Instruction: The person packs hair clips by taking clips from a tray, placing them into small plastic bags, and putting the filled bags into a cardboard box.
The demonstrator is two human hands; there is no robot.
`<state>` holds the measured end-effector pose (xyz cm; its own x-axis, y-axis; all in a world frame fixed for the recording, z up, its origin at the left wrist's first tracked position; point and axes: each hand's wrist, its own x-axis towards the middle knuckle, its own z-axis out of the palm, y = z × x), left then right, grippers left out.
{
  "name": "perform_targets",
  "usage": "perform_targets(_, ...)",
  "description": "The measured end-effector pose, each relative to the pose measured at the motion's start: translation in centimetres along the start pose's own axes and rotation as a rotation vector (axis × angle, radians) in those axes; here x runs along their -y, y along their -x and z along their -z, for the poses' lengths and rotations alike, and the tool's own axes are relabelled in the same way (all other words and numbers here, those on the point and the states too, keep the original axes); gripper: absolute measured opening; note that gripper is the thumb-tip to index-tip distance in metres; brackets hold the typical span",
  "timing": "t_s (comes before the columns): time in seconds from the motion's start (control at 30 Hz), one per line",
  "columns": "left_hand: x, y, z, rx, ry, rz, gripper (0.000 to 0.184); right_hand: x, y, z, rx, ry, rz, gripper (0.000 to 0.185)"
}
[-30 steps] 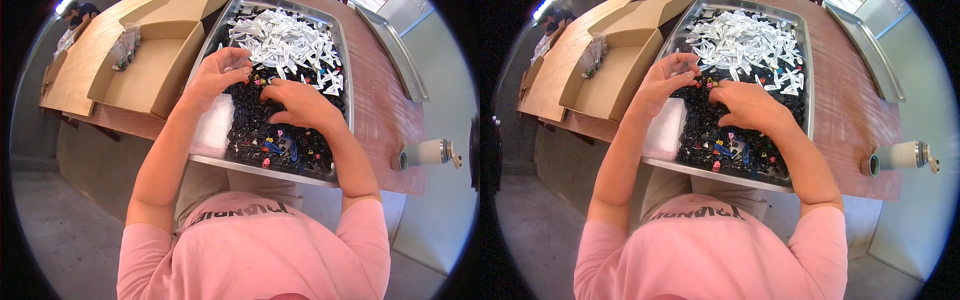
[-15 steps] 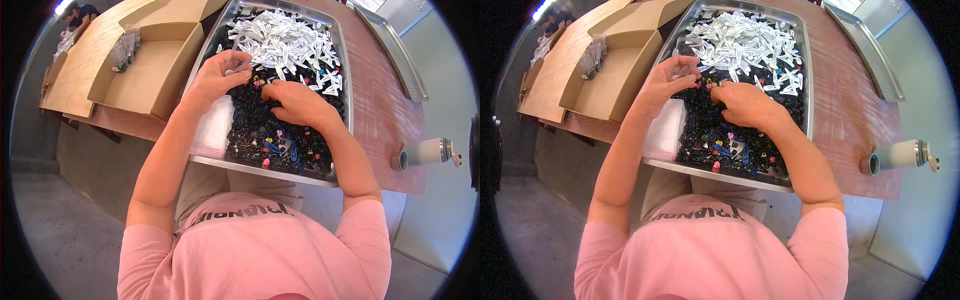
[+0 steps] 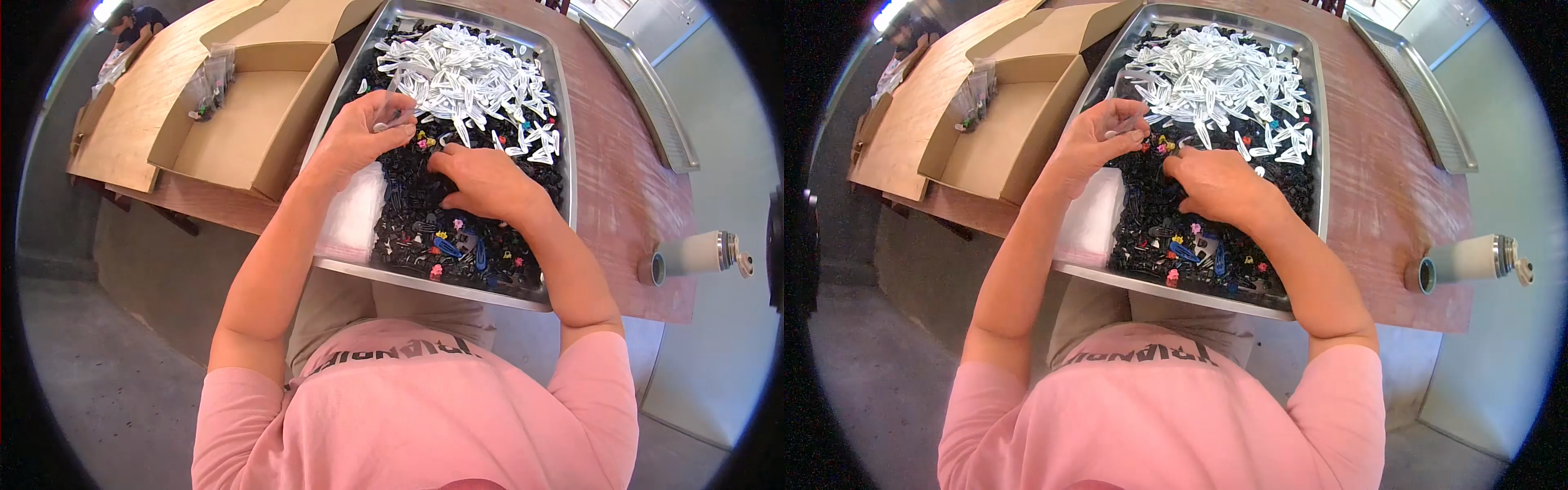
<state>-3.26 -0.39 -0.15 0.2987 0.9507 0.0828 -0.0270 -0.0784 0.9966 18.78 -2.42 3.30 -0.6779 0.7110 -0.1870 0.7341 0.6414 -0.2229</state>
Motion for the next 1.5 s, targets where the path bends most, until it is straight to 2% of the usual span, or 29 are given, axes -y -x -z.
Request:
perform_targets(0.17,0.2,-0.1,0.2,0.003,0.006,0.001,0.042,-0.5,-0.7,-1.1,-0.013,-0.036,0.087,0.027)
perform_targets(0.53,0.1,0.0,0.1,-0.003,0.027,0.019,0.043,-2.0,-0.9,-0.7,-0.262,-0.197,0.118,0.019)
perform_targets(0.77,0.1,-0.1,0.1,-0.012,-0.027,0.012,0.043,-2.6,-1.0,-0.8,-0.231,-0.262,0.123,0.020)
perform_targets(0.93,-0.1,0.0,-0.1,-0.015,-0.015,0.008,0.043,-2.7,-0.9,-0.9,-0.100,-0.077,0.082,0.024)
perform_targets(1.03,0.2,-0.1,0.1,-0.012,-0.025,0.002,0.043,-2.0,-0.6,-0.4,-0.034,-0.091,0.019,0.024)
perform_targets(1.37,0.5,-0.2,0.3,0.002,-0.048,-0.008,0.043,-1.9,-1.0,-1.1,-0.044,-0.100,0.068,0.023)
perform_targets(1.5,0.4,-0.1,0.2,0.002,-0.012,0.008,0.044,-2.4,-1.0,-0.6,-0.151,-0.155,0.085,0.021)
